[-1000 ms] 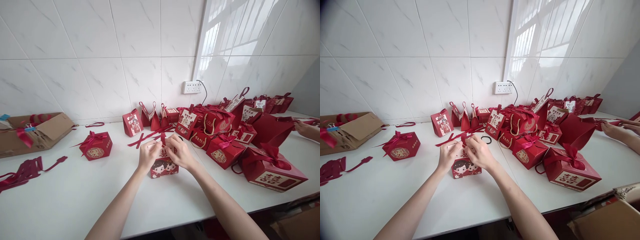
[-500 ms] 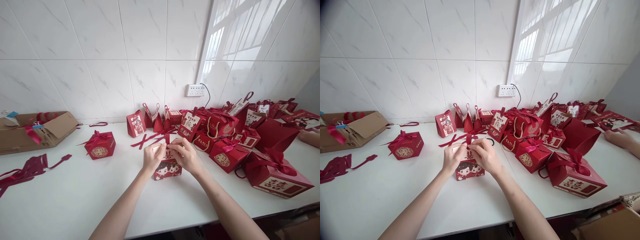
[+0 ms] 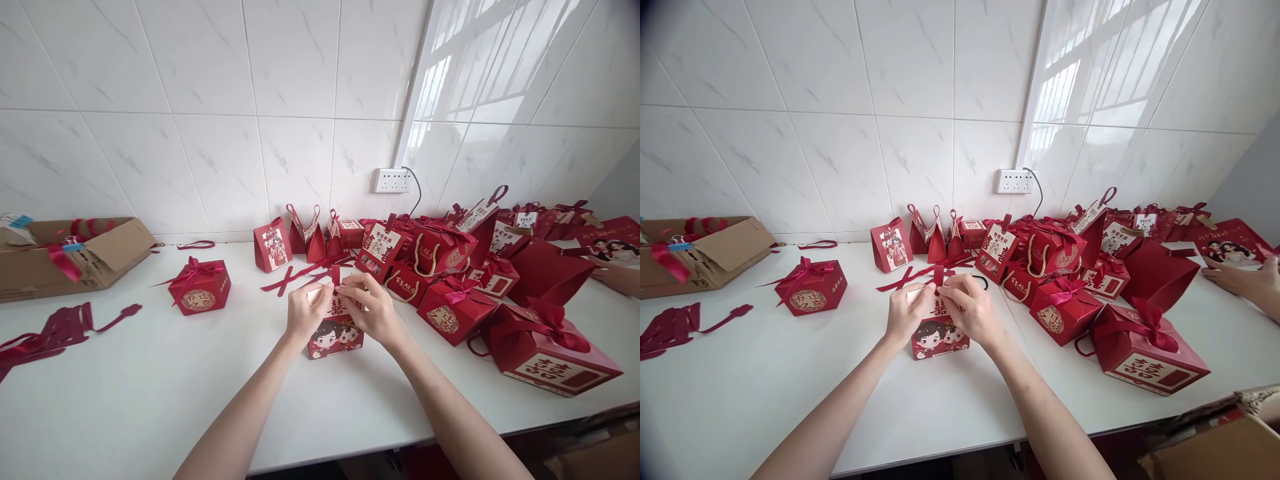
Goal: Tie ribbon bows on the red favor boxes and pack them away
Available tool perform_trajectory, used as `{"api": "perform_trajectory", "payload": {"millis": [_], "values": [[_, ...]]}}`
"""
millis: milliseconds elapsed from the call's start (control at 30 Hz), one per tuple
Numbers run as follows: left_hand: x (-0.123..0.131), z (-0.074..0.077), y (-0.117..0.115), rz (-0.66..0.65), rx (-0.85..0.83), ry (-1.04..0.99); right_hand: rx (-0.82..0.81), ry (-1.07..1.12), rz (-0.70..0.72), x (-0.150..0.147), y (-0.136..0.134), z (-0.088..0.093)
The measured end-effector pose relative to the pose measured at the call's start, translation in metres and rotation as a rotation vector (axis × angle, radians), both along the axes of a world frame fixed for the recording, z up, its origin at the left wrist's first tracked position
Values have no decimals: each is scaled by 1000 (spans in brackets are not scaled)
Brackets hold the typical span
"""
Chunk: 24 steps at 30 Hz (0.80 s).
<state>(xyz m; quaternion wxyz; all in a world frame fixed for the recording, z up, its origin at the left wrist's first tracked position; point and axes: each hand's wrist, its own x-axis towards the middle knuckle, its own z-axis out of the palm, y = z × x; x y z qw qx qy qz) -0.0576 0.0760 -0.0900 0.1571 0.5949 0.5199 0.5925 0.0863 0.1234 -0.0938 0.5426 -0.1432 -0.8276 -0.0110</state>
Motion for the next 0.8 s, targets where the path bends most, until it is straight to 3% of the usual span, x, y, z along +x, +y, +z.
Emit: {"api": "perform_trajectory", "payload": {"millis": [233,433,500,667,800], "values": [[0,0,0,19,2,12,-13,-47,-73,2,2,0],[2,1,0,33,-1,3,-73,56,-37,2,3,3],[2,1,0,37,3,12,-166,60,-37,2,2,3],[1,-2,1,40,9,41,-572,129,59,-2,1,1],[-1,-5,2,62,38,84,-703,192,89,-6,2,0]]}}
